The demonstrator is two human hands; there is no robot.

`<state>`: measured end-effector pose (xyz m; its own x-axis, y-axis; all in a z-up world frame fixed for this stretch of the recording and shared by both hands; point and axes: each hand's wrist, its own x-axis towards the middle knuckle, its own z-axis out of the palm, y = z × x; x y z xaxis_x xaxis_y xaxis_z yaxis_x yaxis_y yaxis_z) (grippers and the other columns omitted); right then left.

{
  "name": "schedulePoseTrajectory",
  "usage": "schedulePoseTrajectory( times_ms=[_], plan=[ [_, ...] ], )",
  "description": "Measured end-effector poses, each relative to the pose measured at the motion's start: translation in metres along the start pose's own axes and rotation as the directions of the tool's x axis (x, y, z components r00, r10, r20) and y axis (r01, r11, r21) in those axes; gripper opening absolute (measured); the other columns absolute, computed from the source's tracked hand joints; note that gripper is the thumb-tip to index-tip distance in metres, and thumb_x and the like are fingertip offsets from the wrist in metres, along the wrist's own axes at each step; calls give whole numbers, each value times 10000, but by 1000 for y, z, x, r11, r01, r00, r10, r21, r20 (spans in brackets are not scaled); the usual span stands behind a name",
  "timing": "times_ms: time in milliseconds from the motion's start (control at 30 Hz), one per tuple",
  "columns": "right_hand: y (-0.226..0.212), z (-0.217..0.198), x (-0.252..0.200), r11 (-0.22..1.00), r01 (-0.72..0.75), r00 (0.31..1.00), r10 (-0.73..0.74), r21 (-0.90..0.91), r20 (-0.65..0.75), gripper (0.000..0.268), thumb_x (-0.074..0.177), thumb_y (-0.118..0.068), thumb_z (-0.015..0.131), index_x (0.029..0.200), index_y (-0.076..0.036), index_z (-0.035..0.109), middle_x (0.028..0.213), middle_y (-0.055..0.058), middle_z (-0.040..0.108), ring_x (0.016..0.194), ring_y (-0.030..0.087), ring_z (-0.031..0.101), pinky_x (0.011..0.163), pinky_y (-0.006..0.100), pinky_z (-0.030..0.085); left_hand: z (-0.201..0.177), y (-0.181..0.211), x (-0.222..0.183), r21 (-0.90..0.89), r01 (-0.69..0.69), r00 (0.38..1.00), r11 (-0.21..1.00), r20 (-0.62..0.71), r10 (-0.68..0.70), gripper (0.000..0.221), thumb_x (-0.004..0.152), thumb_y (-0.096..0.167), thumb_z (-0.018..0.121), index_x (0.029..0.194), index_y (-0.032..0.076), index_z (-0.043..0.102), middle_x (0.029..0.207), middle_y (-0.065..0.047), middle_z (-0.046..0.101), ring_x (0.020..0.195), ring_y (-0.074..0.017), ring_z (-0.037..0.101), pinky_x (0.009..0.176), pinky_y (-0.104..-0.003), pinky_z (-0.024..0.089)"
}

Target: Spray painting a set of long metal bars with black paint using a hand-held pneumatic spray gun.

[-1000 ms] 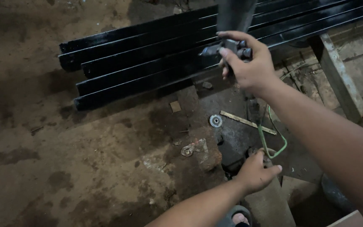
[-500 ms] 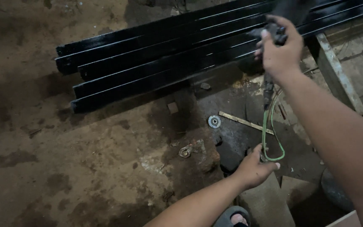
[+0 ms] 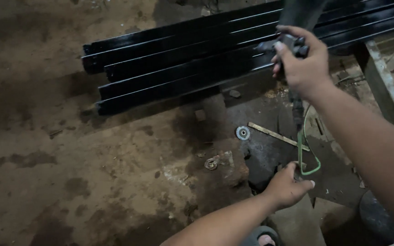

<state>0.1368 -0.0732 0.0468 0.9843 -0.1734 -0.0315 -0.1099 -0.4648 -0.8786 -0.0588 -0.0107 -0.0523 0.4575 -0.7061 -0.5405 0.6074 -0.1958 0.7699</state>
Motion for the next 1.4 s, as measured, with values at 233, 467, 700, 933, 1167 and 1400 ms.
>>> schedulePoseTrajectory(
  times_ms=[233, 467, 700, 933, 1167, 1400],
  plan=[
    [-28, 45, -28, 981, 194, 973, -194, 12, 122, 291, 1083, -63, 620, 1369, -111, 637, 808, 104, 670, 636, 139, 656, 641, 266, 634, -10, -5, -24, -73, -31, 999, 997, -28, 29, 564, 903, 390, 488, 1382, 94, 447, 1003, -115, 499, 756, -234, 477, 686, -449, 350],
    [-64, 90, -52, 990, 85, 963, -110, 109, 247, 314, 1048, -83, 613, 1352, -154, 648, 801, 96, 667, 622, 146, 654, 589, 267, 622, -5, -56, -16, 62, -84, 959, 995, -268, 98, 421, 911, 431, 515, 1217, 156, 606, 1137, -128, 627, 1052, -328, 610, 893, -453, 465],
    [-81, 148, -67, 960, 182, 879, -255, 212, 404, 333, 1035, -99, 616, 1362, -151, 650, 799, 92, 688, 609, 147, 665, 581, 252, 629, -14, -65, -26, -123, -61, 897, 991, -442, 1, 201, 955, 352, 591, 1110, 268, 688, 702, 42, 485, 593, -115, 453, 581, -348, 357],
    [-105, 191, -96, 973, 142, 824, -217, 179, 524, 327, 996, -138, 648, 1314, -202, 690, 837, 41, 697, 655, 114, 686, 665, 258, 638, -19, -78, -22, -190, -80, 781, 978, -622, -57, 102, 890, 342, 626, 953, 368, 702, 665, 63, 581, 634, -88, 566, 644, -306, 469],
    [-115, 215, -106, 961, 145, 764, -259, 234, 591, 338, 1005, -124, 654, 1332, -204, 690, 831, 20, 681, 629, 94, 618, 616, 238, 566, -36, -73, -48, -110, -14, 758, 994, -649, -61, 143, 862, 361, 579, 977, 349, 663, 921, 63, 649, 773, -157, 609, 780, -376, 492],
    [-128, 226, -116, 960, -27, 731, -170, 278, 660, 361, 997, -102, 640, 1351, -162, 676, 889, 63, 704, 716, 126, 662, 711, 260, 640, -40, -69, -58, -213, -3, 781, 977, -610, -131, 177, 885, 375, 539, 1038, 301, 592, 1081, 22, 571, 876, -165, 589, 871, -379, 467]
  ],
)
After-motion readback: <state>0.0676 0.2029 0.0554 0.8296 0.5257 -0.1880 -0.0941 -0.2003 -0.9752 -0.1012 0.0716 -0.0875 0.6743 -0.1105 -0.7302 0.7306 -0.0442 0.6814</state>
